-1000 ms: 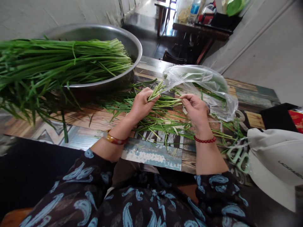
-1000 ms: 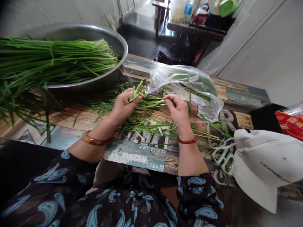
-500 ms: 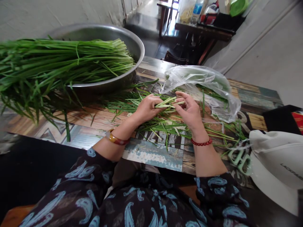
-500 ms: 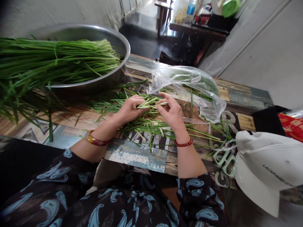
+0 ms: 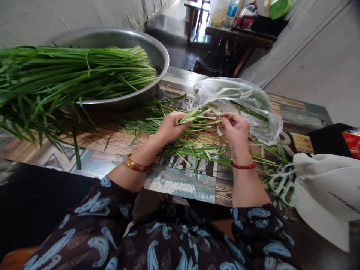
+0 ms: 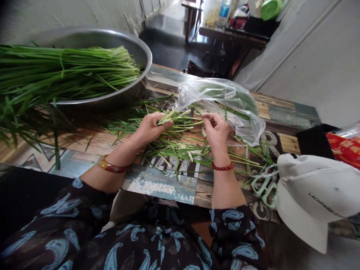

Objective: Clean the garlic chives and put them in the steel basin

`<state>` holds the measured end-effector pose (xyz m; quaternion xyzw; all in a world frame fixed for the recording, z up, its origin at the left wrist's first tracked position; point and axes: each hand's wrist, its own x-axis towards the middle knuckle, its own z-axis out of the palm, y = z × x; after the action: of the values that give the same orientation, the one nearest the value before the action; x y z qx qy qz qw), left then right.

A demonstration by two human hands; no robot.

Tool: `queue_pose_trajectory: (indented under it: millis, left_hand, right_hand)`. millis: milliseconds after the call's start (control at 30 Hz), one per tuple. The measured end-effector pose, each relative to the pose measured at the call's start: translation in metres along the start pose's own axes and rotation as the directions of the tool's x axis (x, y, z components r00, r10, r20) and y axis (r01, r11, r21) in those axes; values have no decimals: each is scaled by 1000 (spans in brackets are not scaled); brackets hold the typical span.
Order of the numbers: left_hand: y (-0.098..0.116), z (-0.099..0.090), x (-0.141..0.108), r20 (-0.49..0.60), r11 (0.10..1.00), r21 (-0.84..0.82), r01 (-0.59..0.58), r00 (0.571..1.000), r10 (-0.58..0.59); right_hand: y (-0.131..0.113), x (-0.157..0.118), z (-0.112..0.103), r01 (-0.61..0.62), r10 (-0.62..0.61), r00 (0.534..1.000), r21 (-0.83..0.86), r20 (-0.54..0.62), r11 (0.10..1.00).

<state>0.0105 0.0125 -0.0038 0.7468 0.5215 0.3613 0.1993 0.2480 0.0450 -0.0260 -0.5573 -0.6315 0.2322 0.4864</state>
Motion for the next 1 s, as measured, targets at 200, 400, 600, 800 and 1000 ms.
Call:
queue_pose_trajectory:
  millis: [200,400,600,800,1000]
  left_hand:
    - [0,0,-1,-20,993,-97,74,997,-76]
    - [-1,0,-1,-32,993,-79,91,995,-94]
    - [1,0,-2,-27,993,-71,90,995,-93]
    - [0,0,0,-11,1000,-9,24,1000,-24]
    - [-7,2,0,147,997,-7,-71,987,71]
  right_hand:
    - [2,4,-14,-61,64,997,-46,45,997]
    - [-2,2,-14,100,-63,983,-214,174,972]
    - [-17,-5,-6,-30,-20,930,129,368,991]
    - [-22,-12,5,-33,-24,944,168,328,985]
    - [-19,-12,13,-142,43,960,345,278,928]
